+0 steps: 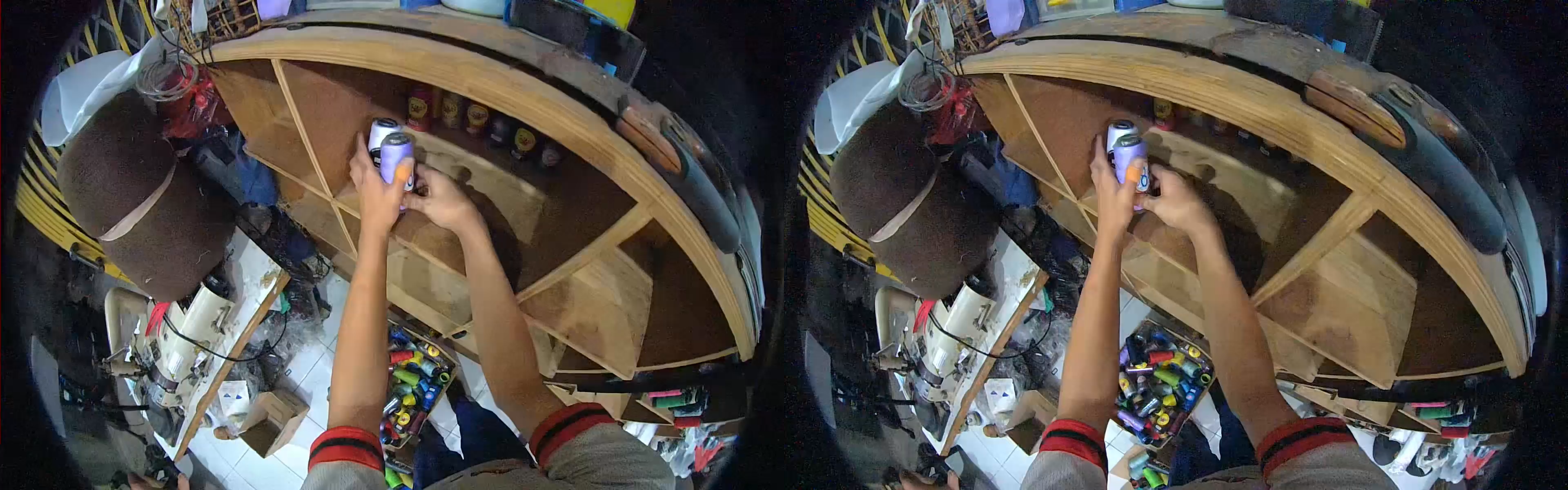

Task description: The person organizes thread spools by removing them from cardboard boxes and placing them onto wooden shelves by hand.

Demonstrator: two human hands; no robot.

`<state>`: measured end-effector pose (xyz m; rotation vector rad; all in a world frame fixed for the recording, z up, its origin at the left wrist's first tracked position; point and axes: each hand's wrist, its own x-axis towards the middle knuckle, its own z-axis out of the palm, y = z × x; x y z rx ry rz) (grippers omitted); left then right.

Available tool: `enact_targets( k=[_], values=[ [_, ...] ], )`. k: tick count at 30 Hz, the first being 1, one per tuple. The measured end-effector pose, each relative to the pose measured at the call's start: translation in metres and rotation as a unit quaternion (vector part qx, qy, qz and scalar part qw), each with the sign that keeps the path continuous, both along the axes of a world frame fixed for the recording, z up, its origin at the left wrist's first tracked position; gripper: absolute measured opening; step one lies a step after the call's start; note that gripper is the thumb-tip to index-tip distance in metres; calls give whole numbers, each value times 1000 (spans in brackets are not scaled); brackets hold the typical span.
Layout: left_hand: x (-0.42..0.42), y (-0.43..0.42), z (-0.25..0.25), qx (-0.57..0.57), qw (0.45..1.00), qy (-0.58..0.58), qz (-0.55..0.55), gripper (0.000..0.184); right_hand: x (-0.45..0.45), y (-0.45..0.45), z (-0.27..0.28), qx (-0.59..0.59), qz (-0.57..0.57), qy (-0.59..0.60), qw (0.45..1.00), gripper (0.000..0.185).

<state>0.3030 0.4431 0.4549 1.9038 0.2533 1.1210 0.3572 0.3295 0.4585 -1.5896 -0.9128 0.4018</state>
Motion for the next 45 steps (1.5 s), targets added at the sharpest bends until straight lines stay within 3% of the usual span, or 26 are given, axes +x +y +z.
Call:
enact_targets(
  k=[2, 5, 6, 9, 10, 13, 15, 18, 20, 24, 27, 32, 33, 34, 36, 38, 41, 42, 45],
  values=[
    [1, 2, 0, -20, 1000, 12, -16, 73, -5, -2, 3, -1, -30, 18, 999, 60],
    [11, 16, -16, -58, 998, -4, -21, 69, -1, 1, -8, 73, -16, 75, 994, 61],
    [8, 16, -12, -49, 999, -9, -17, 64, -3, 0, -5, 41, -65, 96, 992, 62],
    [-2, 8, -2, -59, 997, 41, 1, 57, -8, -5, 4, 96, -50, 138, 985, 62],
    [-1, 7, -1, -53, 998, 21, 23, 52, -2, -3, 0, 60, -62, 112, 990, 60],
    [6, 7, -5, -126, 991, -42, 9, 51, 3, 5, -2, 118, -164, 88, 975, 54],
    [4, 6, -3, -138, 989, -49, 30, 52, 18, 16, 4, 137, -315, 31, 939, 42],
    [6, 6, -7, -150, 987, -53, 36, 52, 54, 33, 12, 16, -482, 121, 868, 52],
    [5, 4, -4, -132, 989, -41, 53, 53, 79, 45, 9, 14, -525, 80, 847, 52],
    [6, 8, -5, -111, 992, -42, 50, 55, 118, 64, -9, 67, -557, -65, 825, 52],
    [6, 8, -5, -105, 992, -26, 67, 56, 135, 71, -25, 90, -551, -113, 822, 53],
    [8, 9, -6, -93, 991, -32, 90, 49, 173, 79, -68, 248, -467, -160, 833, 55],
    [7, 9, -5, -93, 991, -33, 91, 49, 147, 69, -39, 26, -521, -163, 838, 56],
    [7, 8, -4, -93, 991, -34, 92, 49, 118, 59, -7, -205, -526, -183, 805, 56],
    [6, 6, -3, -104, 990, -37, 89, 49, 129, 66, -31, 41, -550, -92, 829, 56],
    [9, 9, -7, -88, 991, -33, 100, 49, 134, 66, -40, 65, -558, -104, 820, 66],
    [3, 4, 2, -117, 990, -31, 66, 51, 135, 55, -33, -230, -515, -195, 803, 81],
    [0, 3, 6, -120, 990, -13, 70, 49, 137, 54, -29, -319, -469, -169, 806, 77],
    [4, 9, 2, -100, 993, -23, 54, 47, 102, 40, -18, -260, -380, -122, 879, 54]
  ],
)
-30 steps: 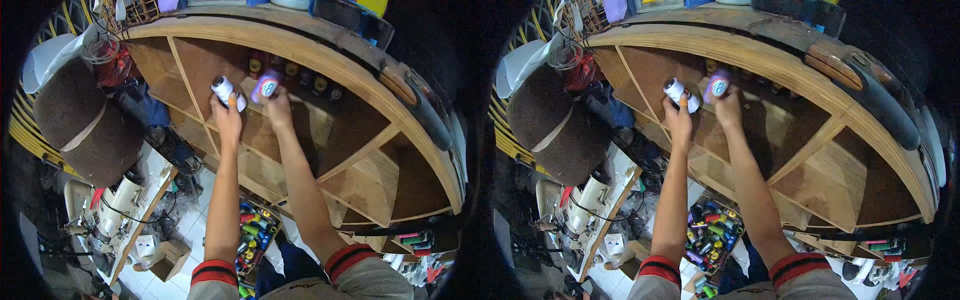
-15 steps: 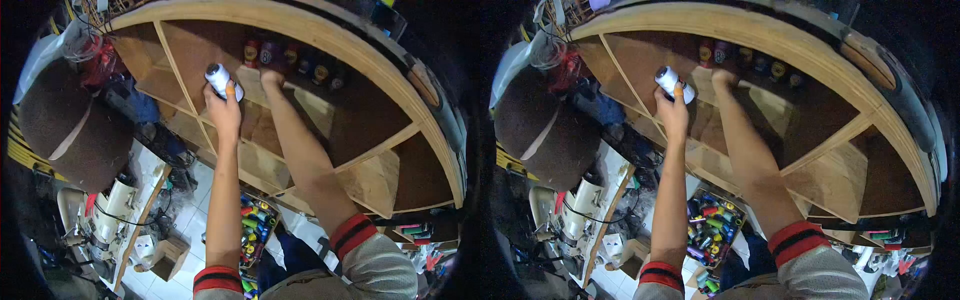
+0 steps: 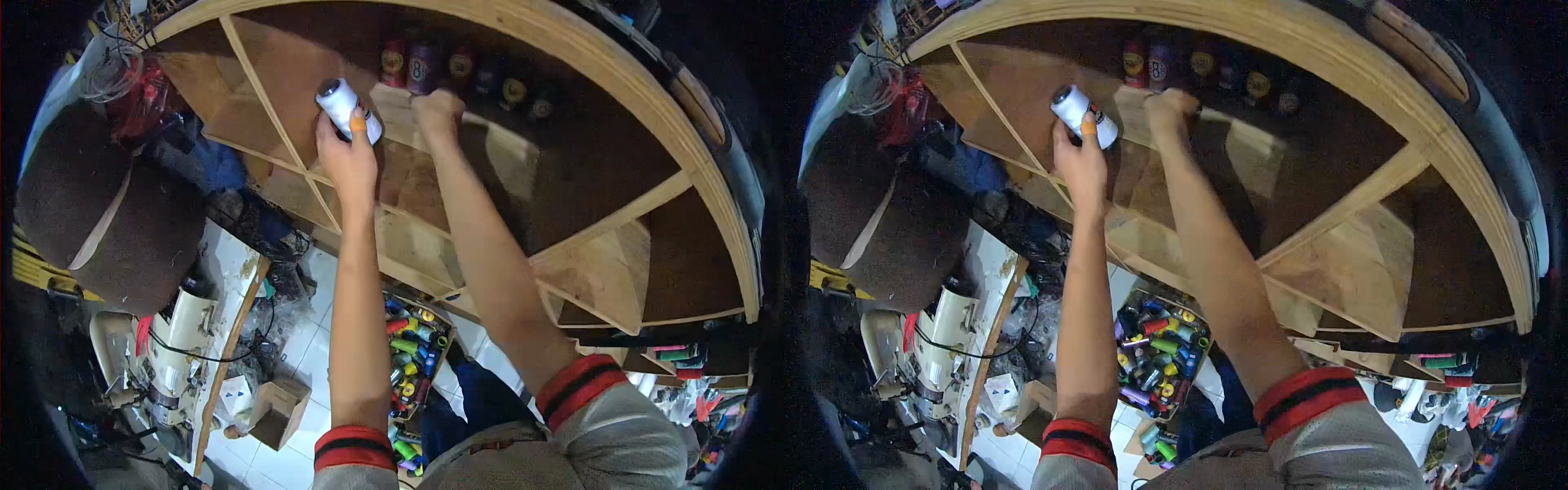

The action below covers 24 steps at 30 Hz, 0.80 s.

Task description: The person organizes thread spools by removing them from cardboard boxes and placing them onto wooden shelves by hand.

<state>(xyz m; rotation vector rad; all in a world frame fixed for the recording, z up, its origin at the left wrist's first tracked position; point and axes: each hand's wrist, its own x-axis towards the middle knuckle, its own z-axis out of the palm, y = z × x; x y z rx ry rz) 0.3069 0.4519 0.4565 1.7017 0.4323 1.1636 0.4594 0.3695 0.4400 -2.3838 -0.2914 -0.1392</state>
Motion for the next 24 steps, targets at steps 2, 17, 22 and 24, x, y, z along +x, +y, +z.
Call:
enact_targets(
  k=[2, 17, 22, 24],
  values=[
    [3, 4, -8, 39, 999, 11, 18, 49, -64, -8, 19, 290, 65, -19, 955, 36],
    [1, -2, -4, 79, 995, 47, -38, 50, -76, -23, 51, 125, -174, 30, 976, 43],
    [1, -1, -6, 71, 997, 17, -26, 48, 18, -9, 0, -74, -220, 17, 973, 48],
    [2, 0, -7, 80, 997, 12, -16, 48, 26, -7, -9, 36, -252, 39, 966, 47]
  ],
)
